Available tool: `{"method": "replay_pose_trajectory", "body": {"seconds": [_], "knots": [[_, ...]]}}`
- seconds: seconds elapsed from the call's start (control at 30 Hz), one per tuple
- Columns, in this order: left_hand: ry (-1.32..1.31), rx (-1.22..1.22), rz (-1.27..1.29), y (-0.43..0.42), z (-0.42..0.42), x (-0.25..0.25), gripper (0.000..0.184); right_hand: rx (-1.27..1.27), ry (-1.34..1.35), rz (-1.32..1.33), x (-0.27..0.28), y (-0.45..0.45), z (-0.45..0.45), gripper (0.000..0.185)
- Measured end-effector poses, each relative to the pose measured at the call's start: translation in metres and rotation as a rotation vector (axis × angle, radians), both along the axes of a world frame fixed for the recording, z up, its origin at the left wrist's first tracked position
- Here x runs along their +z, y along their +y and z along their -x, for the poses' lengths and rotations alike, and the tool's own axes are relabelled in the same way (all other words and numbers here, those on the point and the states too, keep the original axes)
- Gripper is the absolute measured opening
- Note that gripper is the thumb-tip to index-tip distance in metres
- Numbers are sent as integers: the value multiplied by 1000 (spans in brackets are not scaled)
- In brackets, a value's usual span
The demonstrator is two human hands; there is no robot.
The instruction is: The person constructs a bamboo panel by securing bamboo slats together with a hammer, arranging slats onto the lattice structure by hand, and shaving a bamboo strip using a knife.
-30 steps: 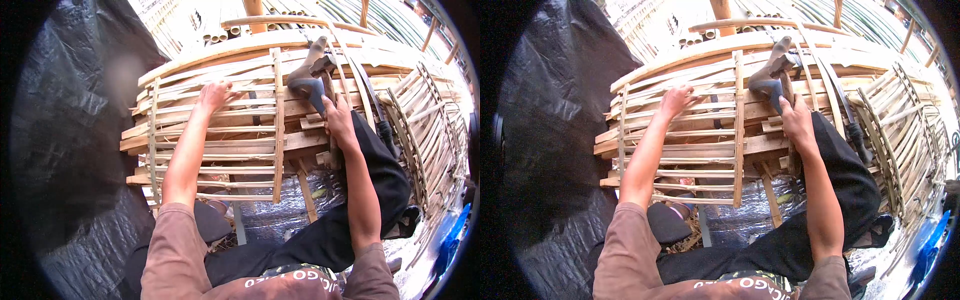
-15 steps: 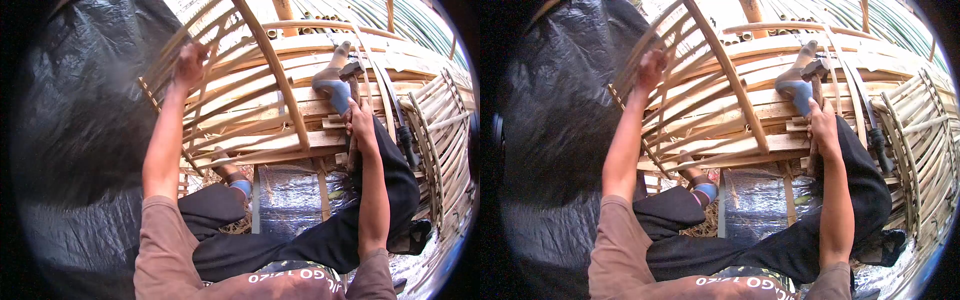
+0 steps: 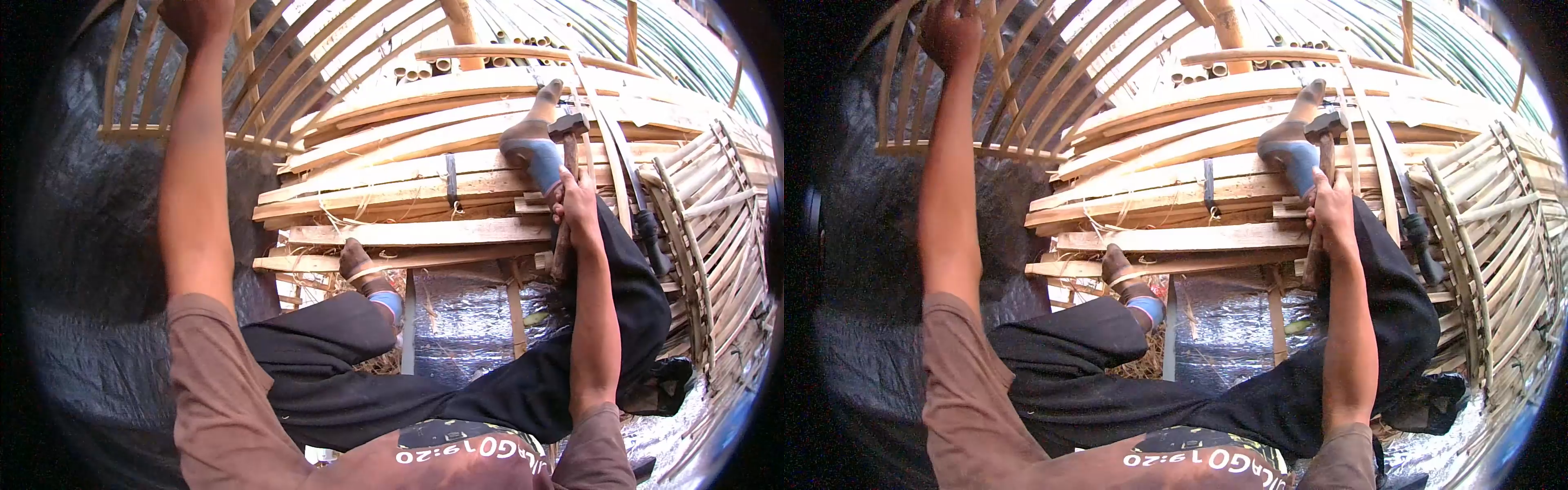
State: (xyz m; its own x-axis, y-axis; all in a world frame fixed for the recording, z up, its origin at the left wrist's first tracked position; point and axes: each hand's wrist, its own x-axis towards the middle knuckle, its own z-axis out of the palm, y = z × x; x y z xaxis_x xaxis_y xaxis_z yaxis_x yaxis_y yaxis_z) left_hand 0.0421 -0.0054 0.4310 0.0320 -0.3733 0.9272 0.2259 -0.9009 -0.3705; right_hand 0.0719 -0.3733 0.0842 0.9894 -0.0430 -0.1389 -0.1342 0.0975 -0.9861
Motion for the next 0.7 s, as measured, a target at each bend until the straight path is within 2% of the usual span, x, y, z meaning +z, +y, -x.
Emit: {"method": "replay_pose_trajectory", "body": {"seconds": [0.07, 0.17, 0.2, 0.23, 0.27, 0.3, 0.33, 0.47, 0.57, 0.67, 0.7], "knots": [[0, 11, -17, -4, -3, -26, 26, -7, 10, -2, 0, 0, 2, 25], [176, -185, -238, 17, -18, -87, 18, 31, -1, -9, -3, -1, 4, 23], [263, -91, -224, 13, -14, -113, 24, 27, -3, -4, -2, -2, 5, 23], [376, -183, -191, 3, -13, -134, 26, 28, 7, -4, 0, -2, 6, 23], [365, -112, -261, -4, -11, -158, 36, 34, 20, -2, 0, -2, 7, 24], [380, -84, -227, -14, -1, -170, 37, 54, 10, -1, -4, -4, 4, 24], [399, -60, -194, -20, 9, -179, 39, 55, 13, 4, -5, -4, 4, 24], [662, -265, -335, -23, 35, -199, 55, 82, 23, -9, -6, -1, 11, 27], [824, -310, -409, -22, 65, -204, 56, 145, 45, -59, 8, 9, 23, 30], [923, -345, -588, -13, 102, -204, 55, 194, 44, -115, 15, 22, 31, 36], [976, -474, -576, -14, 109, -205, 54, 222, 68, -234, 21, 25, 36, 42]]}}
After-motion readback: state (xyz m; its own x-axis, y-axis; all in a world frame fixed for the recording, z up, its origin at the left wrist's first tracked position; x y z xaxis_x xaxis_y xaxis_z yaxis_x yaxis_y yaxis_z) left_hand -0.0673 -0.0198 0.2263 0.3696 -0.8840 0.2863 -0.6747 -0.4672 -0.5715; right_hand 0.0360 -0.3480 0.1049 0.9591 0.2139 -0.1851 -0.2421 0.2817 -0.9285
